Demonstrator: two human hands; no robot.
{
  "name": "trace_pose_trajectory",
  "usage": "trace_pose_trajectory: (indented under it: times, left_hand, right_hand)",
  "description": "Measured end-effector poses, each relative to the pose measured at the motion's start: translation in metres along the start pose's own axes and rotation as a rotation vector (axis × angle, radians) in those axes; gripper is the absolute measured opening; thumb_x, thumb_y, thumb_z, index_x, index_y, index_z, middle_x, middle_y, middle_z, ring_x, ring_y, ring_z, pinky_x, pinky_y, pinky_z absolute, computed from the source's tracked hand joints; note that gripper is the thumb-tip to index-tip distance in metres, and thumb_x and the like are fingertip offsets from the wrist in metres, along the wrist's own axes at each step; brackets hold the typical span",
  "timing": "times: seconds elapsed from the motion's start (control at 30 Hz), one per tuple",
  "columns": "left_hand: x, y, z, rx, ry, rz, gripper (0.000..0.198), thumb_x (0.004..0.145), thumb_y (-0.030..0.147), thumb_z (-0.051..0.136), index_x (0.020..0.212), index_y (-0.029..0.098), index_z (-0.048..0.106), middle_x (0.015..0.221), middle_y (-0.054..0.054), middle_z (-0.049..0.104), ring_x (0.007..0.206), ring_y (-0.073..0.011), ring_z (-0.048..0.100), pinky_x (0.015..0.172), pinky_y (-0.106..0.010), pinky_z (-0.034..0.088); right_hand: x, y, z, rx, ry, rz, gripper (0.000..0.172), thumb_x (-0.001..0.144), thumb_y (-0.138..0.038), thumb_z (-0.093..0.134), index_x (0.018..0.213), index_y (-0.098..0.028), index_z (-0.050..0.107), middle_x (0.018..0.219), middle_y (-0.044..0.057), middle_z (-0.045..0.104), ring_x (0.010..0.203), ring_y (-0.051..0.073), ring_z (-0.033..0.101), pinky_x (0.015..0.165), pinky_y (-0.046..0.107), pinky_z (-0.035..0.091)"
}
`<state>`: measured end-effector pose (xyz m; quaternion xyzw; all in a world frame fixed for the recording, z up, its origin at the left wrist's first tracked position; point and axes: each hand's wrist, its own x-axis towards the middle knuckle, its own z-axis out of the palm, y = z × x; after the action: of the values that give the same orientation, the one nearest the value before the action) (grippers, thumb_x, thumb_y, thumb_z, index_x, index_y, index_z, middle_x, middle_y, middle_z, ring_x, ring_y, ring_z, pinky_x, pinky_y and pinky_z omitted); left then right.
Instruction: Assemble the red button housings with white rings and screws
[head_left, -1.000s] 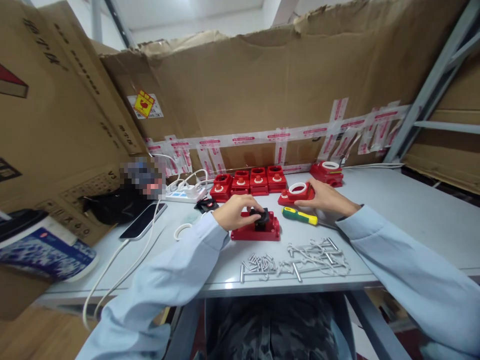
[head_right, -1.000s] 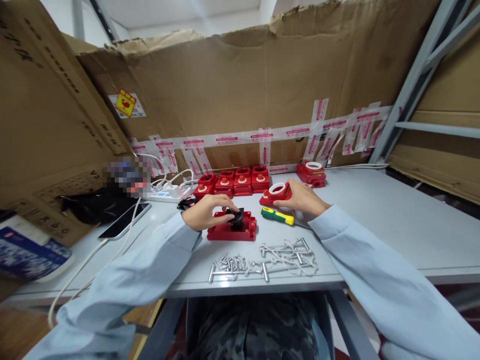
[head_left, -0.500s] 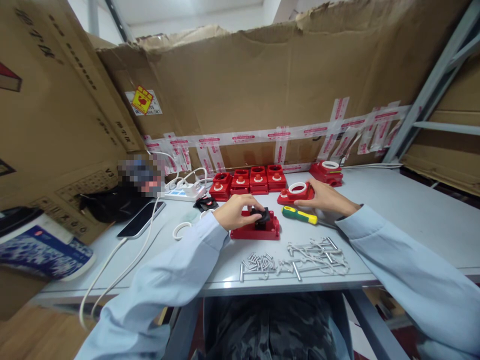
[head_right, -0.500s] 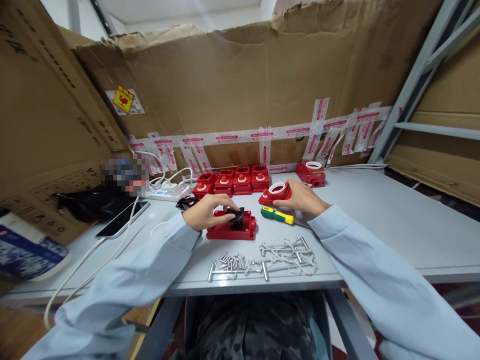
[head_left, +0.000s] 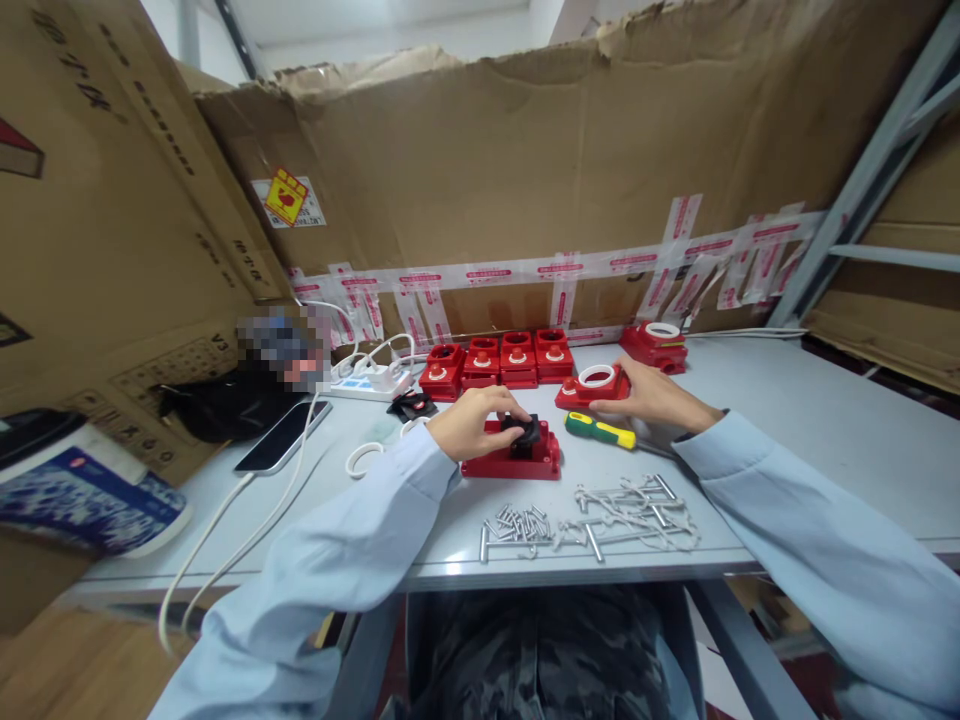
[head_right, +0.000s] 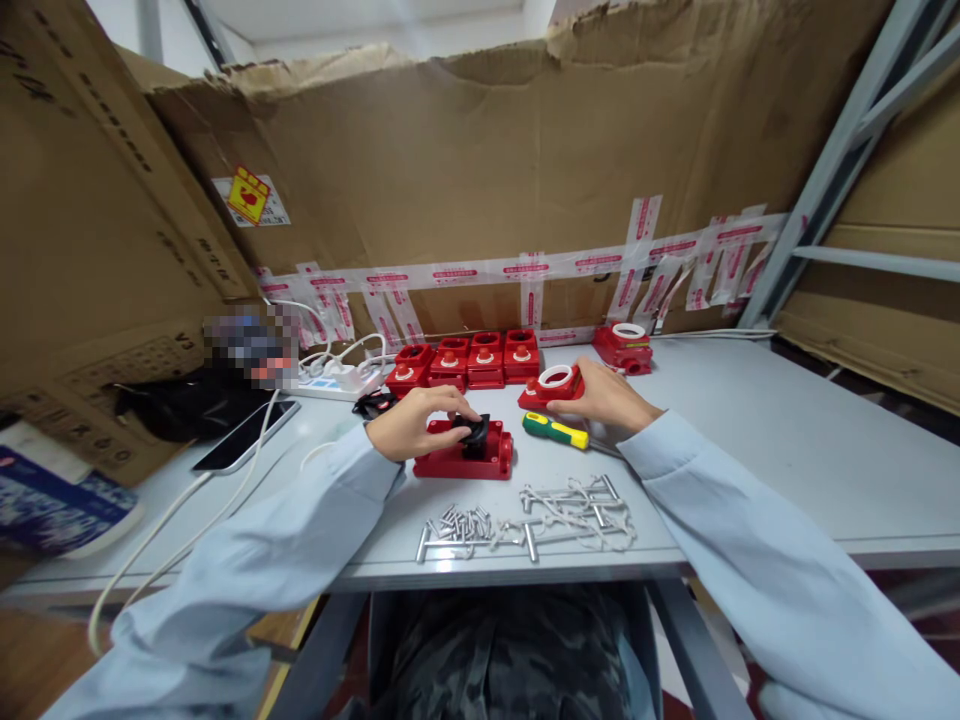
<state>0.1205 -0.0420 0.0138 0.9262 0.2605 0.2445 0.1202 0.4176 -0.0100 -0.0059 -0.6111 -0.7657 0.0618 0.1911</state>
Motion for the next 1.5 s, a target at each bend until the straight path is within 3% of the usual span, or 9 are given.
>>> trace_pose_trajectory:
  times: [0.27,0.43,0.53,0.6,0.7,0.8,1.2,1.33,1.5]
  left_hand:
    - [0.001,0.002,-0.003,0.018,0.018,0.037,0.022,0.084,0.025,0.055,0.098,0.015,0.068,0.094,-0.010,0.066,0.088,-0.0183,0.062,0.083,-0.035,0.051]
    - [-0.019,0.017,-0.043,0.071,0.218,0.013,0.023,0.087,0.024,0.050,0.102,0.018,0.066,0.100,-0.009,0.065,0.093,-0.0173,0.061,0.085,-0.033,0.050]
    - [-0.057,0.007,-0.071,0.212,0.267,-0.155,0.027,0.088,0.031,0.050,0.106,0.019,0.064,0.102,-0.009,0.066,0.093,-0.0177,0.060,0.085,-0.033,0.049]
    - [-0.089,-0.014,-0.082,0.325,0.176,-0.326,0.033,0.085,0.040,0.051,0.106,0.019,0.064,0.100,-0.008,0.067,0.087,-0.0180,0.061,0.081,-0.031,0.049]
    - [-0.135,-0.052,-0.083,0.381,0.027,-0.614,0.048,0.075,0.054,0.054,0.103,0.017,0.064,0.094,-0.009,0.070,0.080,-0.0203,0.064,0.067,-0.028,0.050]
    - [-0.158,-0.077,-0.075,0.361,-0.026,-0.746,0.059,0.072,0.061,0.050,0.103,0.013,0.064,0.099,-0.014,0.069,0.084,-0.0231,0.065,0.062,-0.027,0.050]
    - [-0.121,-0.118,-0.054,0.381,0.003,-0.655,0.032,0.070,0.047,0.058,0.083,0.018,0.067,0.083,-0.008,0.069,0.078,-0.0242,0.063,0.073,-0.035,0.049]
    - [-0.124,-0.117,-0.054,0.386,0.024,-0.591,0.033,0.071,0.049,0.059,0.085,0.020,0.067,0.093,-0.009,0.066,0.090,-0.0265,0.061,0.084,-0.038,0.047]
    - [-0.127,-0.111,-0.057,0.333,-0.060,-0.573,0.041,0.069,0.051,0.060,0.092,0.019,0.069,0.088,-0.007,0.068,0.078,-0.0216,0.063,0.073,-0.031,0.051]
  right_hand:
    - [0.000,0.000,0.000,-0.015,0.001,0.020,0.054,0.062,-0.064,0.064,0.089,-0.020,0.049,0.084,0.007,0.062,0.074,0.023,0.059,0.058,0.032,0.039]
    - [-0.002,-0.004,-0.004,-0.030,-0.024,0.040,0.057,0.063,-0.065,0.063,0.094,-0.019,0.048,0.088,0.008,0.062,0.078,0.024,0.059,0.060,0.032,0.041]
    - [-0.002,-0.005,-0.005,-0.042,-0.043,0.058,0.054,0.064,-0.064,0.062,0.091,-0.020,0.047,0.089,0.009,0.063,0.078,0.025,0.060,0.059,0.032,0.040]
    - [-0.001,-0.004,-0.005,-0.050,-0.048,0.058,0.053,0.064,-0.065,0.061,0.089,-0.020,0.046,0.089,0.009,0.063,0.078,0.025,0.060,0.059,0.032,0.040]
    - [0.001,0.000,-0.002,-0.040,-0.029,0.032,0.055,0.063,-0.066,0.061,0.089,-0.020,0.046,0.087,0.009,0.064,0.076,0.026,0.060,0.059,0.033,0.041]
    - [0.002,0.003,0.001,-0.022,-0.011,0.017,0.055,0.063,-0.066,0.062,0.090,-0.020,0.048,0.087,0.009,0.065,0.074,0.025,0.061,0.058,0.033,0.041]
    - [-0.002,-0.007,-0.006,-0.064,-0.054,0.064,0.054,0.064,-0.065,0.061,0.090,-0.020,0.047,0.088,0.009,0.064,0.077,0.025,0.060,0.058,0.031,0.039]
    - [-0.003,-0.008,-0.005,-0.052,-0.055,0.049,0.054,0.064,-0.065,0.061,0.090,-0.020,0.047,0.089,0.009,0.062,0.078,0.025,0.059,0.060,0.032,0.039]
    - [-0.004,-0.008,-0.004,-0.030,-0.056,0.047,0.054,0.064,-0.063,0.062,0.090,-0.020,0.046,0.089,0.009,0.062,0.078,0.025,0.059,0.060,0.032,0.039]
